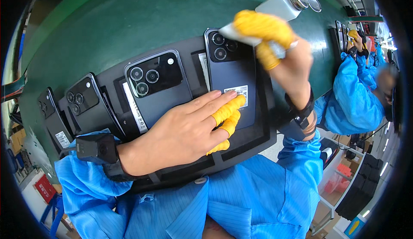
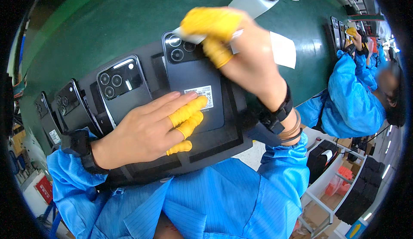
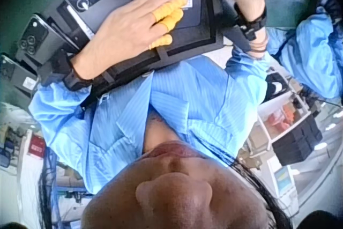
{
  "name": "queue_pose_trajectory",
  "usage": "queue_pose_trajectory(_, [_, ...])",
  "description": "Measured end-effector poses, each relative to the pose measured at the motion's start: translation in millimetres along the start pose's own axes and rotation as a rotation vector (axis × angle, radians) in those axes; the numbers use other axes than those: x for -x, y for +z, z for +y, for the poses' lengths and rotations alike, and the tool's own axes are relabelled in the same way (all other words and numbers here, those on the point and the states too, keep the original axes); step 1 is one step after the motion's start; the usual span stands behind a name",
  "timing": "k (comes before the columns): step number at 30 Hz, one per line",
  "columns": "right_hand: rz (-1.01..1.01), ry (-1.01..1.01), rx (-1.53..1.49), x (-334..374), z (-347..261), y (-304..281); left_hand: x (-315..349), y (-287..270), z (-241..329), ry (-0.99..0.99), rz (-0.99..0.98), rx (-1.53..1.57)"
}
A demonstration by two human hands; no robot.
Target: Cleaning the back surface of multiple smartphones using a cloth and liquid.
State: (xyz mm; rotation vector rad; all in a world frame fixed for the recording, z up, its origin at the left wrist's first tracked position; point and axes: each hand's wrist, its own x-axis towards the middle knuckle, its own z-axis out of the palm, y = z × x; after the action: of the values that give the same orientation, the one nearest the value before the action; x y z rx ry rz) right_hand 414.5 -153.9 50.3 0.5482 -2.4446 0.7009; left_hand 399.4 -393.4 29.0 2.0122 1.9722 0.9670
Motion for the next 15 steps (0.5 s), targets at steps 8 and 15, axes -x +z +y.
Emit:
queue_pose_trajectory(8, [-0.028, 0.042, 0.091, 15.0, 14.3, -18.6, -0.2, -0.5, 2.4, -0.012, 0.012, -0.014])
queue_pose_trajectory(15, [-0.129, -0.051, 0.007, 1.8, 0.8, 4.6, -0.4, -2.4, -0.8, -0.011, 0.016, 0.001])
